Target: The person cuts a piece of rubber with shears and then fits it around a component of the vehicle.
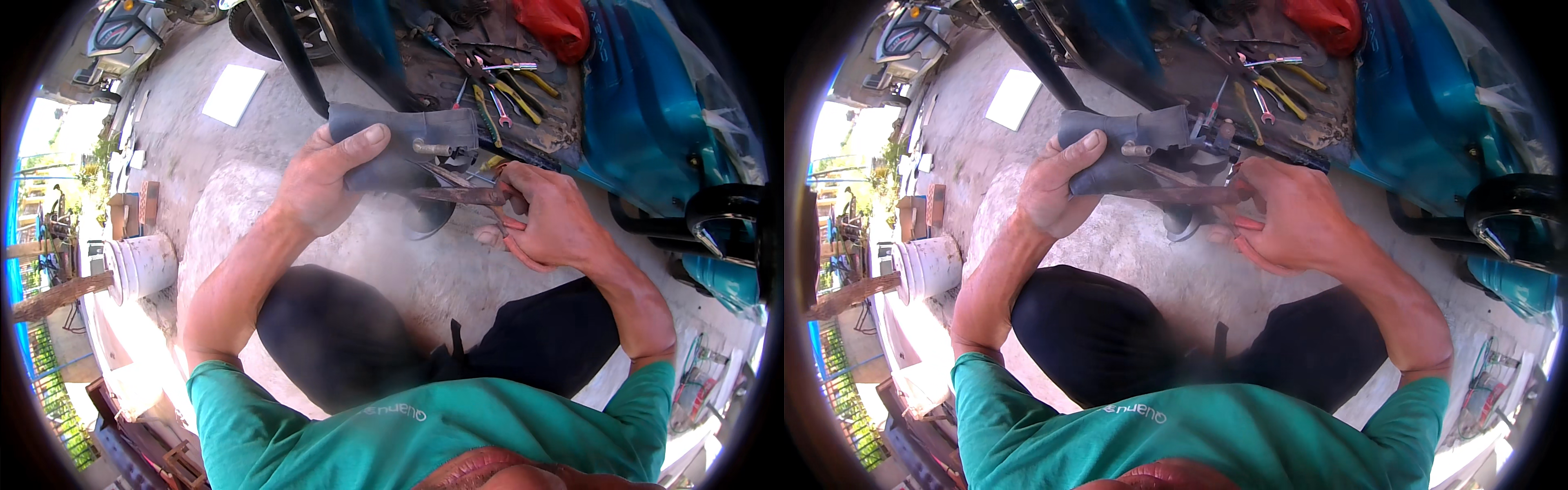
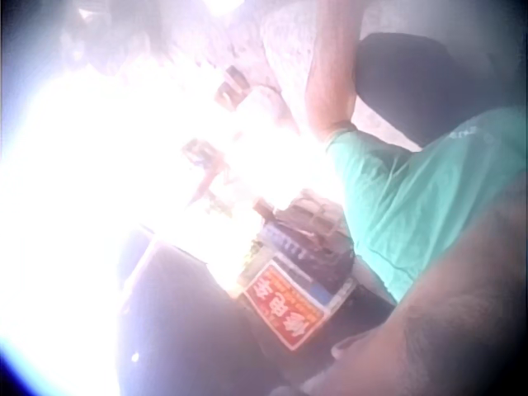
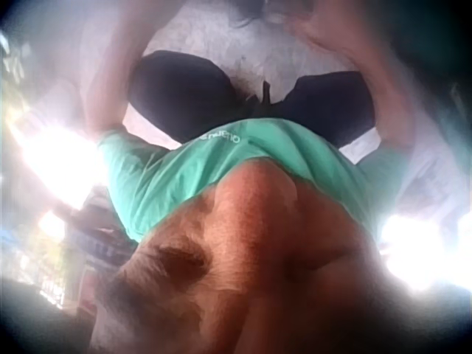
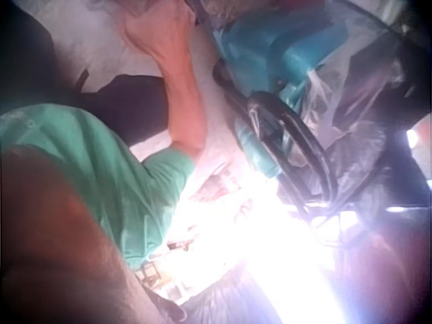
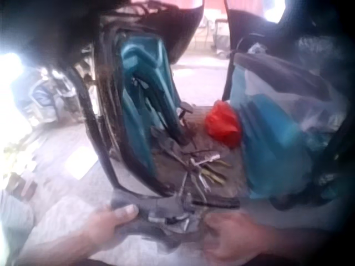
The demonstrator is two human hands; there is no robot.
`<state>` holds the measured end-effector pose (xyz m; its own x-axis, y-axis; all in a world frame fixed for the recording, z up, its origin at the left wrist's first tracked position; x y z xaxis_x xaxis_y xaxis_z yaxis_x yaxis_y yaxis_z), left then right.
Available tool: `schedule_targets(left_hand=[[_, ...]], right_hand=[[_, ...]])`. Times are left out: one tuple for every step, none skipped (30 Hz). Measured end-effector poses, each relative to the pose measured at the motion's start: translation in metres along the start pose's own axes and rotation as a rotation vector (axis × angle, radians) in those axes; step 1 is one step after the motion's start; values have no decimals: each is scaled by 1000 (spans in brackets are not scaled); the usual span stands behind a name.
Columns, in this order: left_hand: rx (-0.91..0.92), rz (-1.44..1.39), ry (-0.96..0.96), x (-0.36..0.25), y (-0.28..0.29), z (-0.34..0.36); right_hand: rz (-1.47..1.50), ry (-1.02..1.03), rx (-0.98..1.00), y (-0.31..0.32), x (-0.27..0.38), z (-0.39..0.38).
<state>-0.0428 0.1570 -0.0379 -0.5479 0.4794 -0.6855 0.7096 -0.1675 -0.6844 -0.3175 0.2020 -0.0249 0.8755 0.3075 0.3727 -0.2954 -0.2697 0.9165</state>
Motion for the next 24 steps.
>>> schedule_targets(left_hand=[[-13,-6,-41,-2,1,0],[0,0,-54,-5,2,-1],[15,8,-66,-8,1,-1],[30,16,-77,-11,0,-1],[41,11,-91,-13,-2,-2],[53,4,-101,-13,-4,-2],[65,-2,-111,-13,-7,-2],[52,11,-120,-12,-7,-1],[38,22,-127,-10,-7,-1],[25,33,-134,-8,-8,0],[30,49,-141,-6,-9,1],[30,67,-147,-5,-11,2],[31,84,-154,-4,-11,3],[34,100,-159,-3,-12,3],[38,116,-162,-2,-12,3],[42,132,-166,-2,-13,4],[40,123,-162,-2,-13,4],[37,114,-158,-3,-14,4],[35,106,-154,-3,-15,4],[53,84,-149,-3,-15,5],[70,63,-143,-3,-15,6],[87,42,-138,-3,-15,6],[83,41,-126,-2,-16,7],[78,41,-114,-2,-16,8]], right_hand=[[45,-12,36,1,-1,1],[89,-24,73,2,-3,2],[134,-38,107,3,-4,2],[152,-31,122,4,-6,2],[171,-24,136,3,-9,3],[191,-21,152,0,-11,3],[249,-24,139,-5,-12,4],[308,-27,126,-12,-13,4],[367,-31,115,-15,-13,4],[360,-20,127,-14,-13,5],[352,-10,139,-13,-13,6],[348,4,154,-13,-13,7],[376,3,155,-13,-11,7],[403,1,155,-13,-10,7],[432,-1,155,-13,-9,8],[429,-4,159,-13,-8,8],[425,-7,164,-12,-8,8],[422,-10,167,-11,-8,8],[429,-13,177,-12,-9,8],[435,-15,186,-12,-10,7],[442,-18,196,-13,-10,7],[468,-10,191,-13,-10,6],[494,-1,186,-13,-10,5],[520,7,182,-14,-9,5]])
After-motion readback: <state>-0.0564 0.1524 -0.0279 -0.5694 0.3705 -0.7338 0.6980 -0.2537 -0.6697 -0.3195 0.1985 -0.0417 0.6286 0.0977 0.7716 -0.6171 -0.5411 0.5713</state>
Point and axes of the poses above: each hand's wrist, its own z-axis towards the middle knuckle, its own y-axis out of the back of the hand, x = y × z, the point moved 1 cm from there along z, towards the middle knuckle, and after that the axes turned 15 degrees about -z, right-handed, at the moved point
